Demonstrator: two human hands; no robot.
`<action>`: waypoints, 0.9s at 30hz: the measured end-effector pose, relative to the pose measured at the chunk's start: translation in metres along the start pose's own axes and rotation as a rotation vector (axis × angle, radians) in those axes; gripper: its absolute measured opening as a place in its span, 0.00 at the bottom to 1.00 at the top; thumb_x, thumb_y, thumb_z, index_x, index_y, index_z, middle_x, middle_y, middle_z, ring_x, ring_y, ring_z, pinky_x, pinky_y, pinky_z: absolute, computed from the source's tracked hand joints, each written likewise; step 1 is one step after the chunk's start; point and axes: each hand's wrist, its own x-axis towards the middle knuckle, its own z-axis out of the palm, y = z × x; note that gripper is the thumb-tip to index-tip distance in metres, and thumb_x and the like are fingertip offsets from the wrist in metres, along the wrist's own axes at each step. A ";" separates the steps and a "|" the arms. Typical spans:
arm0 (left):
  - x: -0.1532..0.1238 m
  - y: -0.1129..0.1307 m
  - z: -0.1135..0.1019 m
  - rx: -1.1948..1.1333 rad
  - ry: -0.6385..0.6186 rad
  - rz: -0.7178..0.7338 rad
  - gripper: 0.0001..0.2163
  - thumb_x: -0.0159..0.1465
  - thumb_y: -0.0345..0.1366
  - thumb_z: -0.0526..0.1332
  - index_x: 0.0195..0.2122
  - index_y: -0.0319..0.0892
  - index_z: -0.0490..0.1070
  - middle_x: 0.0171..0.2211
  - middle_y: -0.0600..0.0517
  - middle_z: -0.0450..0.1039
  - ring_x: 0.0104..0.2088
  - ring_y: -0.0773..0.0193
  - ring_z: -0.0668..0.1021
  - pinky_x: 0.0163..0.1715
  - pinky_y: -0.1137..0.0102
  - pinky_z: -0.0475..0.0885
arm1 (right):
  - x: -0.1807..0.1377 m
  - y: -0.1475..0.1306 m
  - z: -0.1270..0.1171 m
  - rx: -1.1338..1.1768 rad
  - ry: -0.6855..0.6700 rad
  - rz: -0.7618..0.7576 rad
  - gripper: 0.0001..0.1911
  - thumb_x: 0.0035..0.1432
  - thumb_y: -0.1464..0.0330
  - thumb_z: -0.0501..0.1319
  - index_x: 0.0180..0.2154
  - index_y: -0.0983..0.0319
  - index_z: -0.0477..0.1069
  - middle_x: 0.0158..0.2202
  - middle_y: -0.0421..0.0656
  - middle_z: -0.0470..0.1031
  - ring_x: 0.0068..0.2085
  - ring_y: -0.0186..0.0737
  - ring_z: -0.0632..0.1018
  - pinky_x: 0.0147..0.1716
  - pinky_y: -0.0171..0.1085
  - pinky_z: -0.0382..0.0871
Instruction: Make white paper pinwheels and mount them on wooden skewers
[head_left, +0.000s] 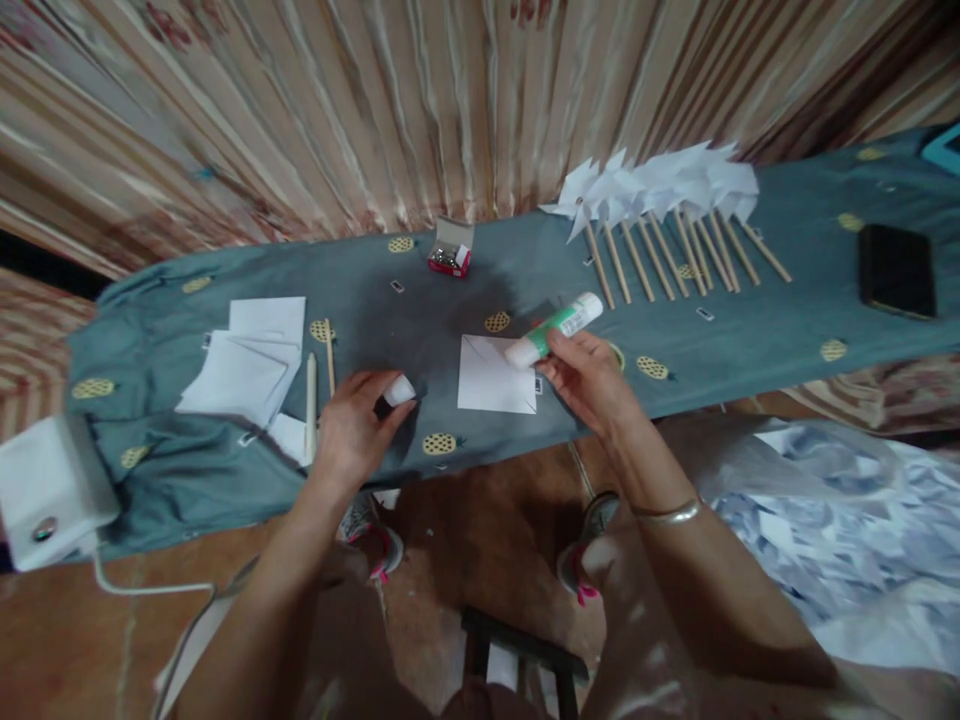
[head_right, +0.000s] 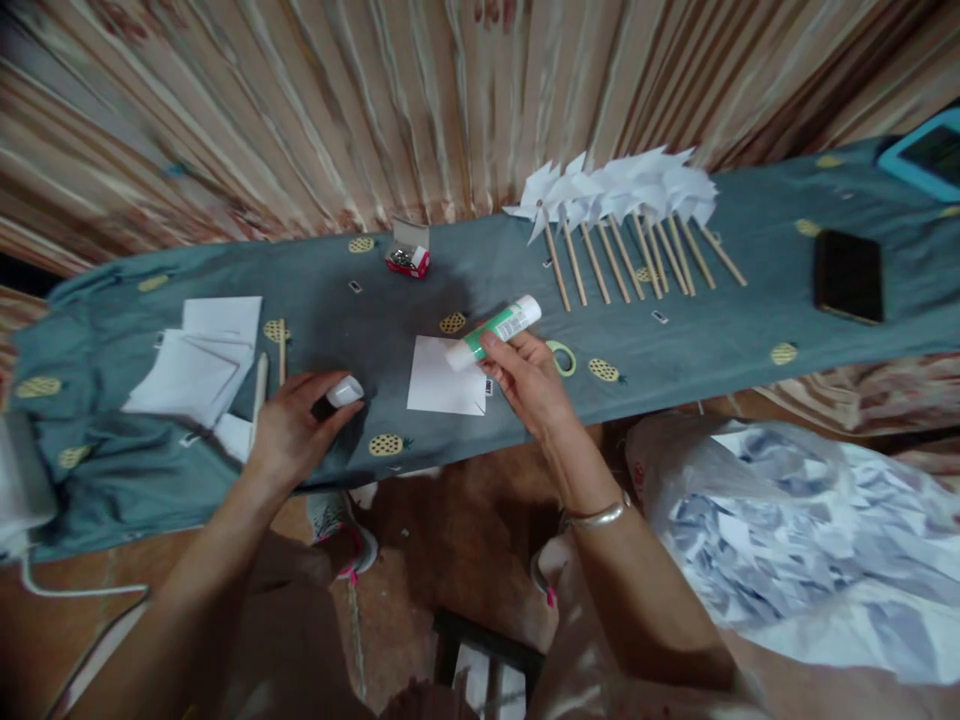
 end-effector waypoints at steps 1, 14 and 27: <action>-0.001 0.005 0.003 -0.065 0.000 -0.011 0.15 0.61 0.43 0.63 0.47 0.43 0.76 0.43 0.46 0.77 0.44 0.54 0.79 0.47 0.61 0.74 | -0.002 0.002 0.002 0.012 -0.008 0.011 0.17 0.39 0.58 0.77 0.29 0.60 0.78 0.27 0.35 0.78 0.26 0.27 0.75 0.28 0.27 0.74; 0.003 0.043 0.034 -0.467 0.038 0.055 0.16 0.60 0.38 0.66 0.49 0.40 0.76 0.43 0.47 0.79 0.37 0.62 0.80 0.36 0.70 0.75 | -0.017 0.017 0.019 0.135 -0.062 0.169 0.15 0.39 0.62 0.77 0.28 0.63 0.79 0.31 0.40 0.82 0.34 0.33 0.81 0.42 0.33 0.78; 0.008 0.045 0.034 -0.409 0.038 0.126 0.15 0.61 0.35 0.66 0.49 0.39 0.75 0.44 0.46 0.79 0.36 0.63 0.80 0.35 0.70 0.75 | -0.010 0.025 0.019 0.054 -0.048 0.132 0.15 0.40 0.60 0.76 0.28 0.62 0.79 0.31 0.40 0.82 0.33 0.35 0.80 0.42 0.38 0.78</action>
